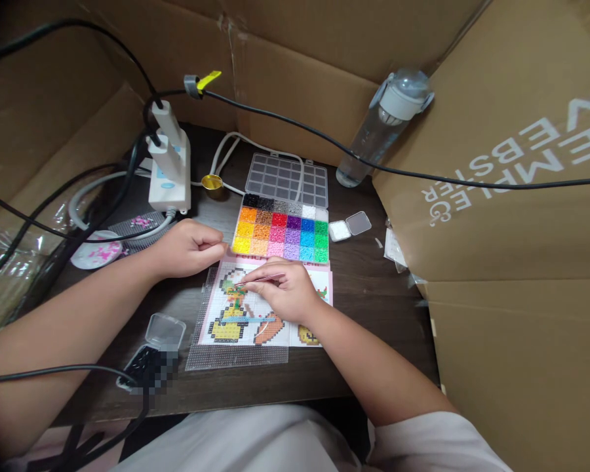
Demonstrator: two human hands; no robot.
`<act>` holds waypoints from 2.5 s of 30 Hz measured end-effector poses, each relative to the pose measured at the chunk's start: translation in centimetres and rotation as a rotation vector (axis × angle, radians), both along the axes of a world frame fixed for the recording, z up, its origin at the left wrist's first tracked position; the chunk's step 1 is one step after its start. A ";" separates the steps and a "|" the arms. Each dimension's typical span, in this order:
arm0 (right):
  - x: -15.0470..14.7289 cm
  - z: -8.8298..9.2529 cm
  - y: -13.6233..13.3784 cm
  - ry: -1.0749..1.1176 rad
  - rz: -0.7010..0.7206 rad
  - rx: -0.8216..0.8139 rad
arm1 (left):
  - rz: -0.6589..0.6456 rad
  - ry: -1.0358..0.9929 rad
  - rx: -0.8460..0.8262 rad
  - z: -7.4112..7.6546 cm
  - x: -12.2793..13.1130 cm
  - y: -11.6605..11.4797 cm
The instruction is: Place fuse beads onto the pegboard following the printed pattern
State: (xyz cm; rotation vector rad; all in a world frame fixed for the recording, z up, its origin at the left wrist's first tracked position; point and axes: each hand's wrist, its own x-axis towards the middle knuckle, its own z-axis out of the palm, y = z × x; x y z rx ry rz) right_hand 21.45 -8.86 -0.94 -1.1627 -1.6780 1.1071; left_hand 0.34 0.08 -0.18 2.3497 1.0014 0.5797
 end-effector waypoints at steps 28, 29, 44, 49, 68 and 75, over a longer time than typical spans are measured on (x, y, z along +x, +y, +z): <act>3.1 0.5 1.5 0.454 -0.531 0.060 | 0.019 0.021 -0.032 0.0 0.0 -0.1; 3.3 0.6 1.7 0.504 -0.556 0.066 | 0.020 0.019 -0.032 0.0 0.0 -0.1; 4.2 0.7 2.4 0.583 -0.710 0.059 | 0.015 0.014 -0.055 0.0 -0.2 0.0; 5.2 0.3 3.2 0.451 -0.753 0.065 | 0.022 0.017 -0.049 -0.1 -0.3 0.0; -0.4 -0.4 4.8 -0.054 -0.494 0.394 | 0.011 0.012 -0.089 -0.1 -0.7 -0.1; -1.2 -0.1 4.7 -0.085 -0.443 0.474 | 0.002 0.015 -0.051 -0.2 -0.6 0.0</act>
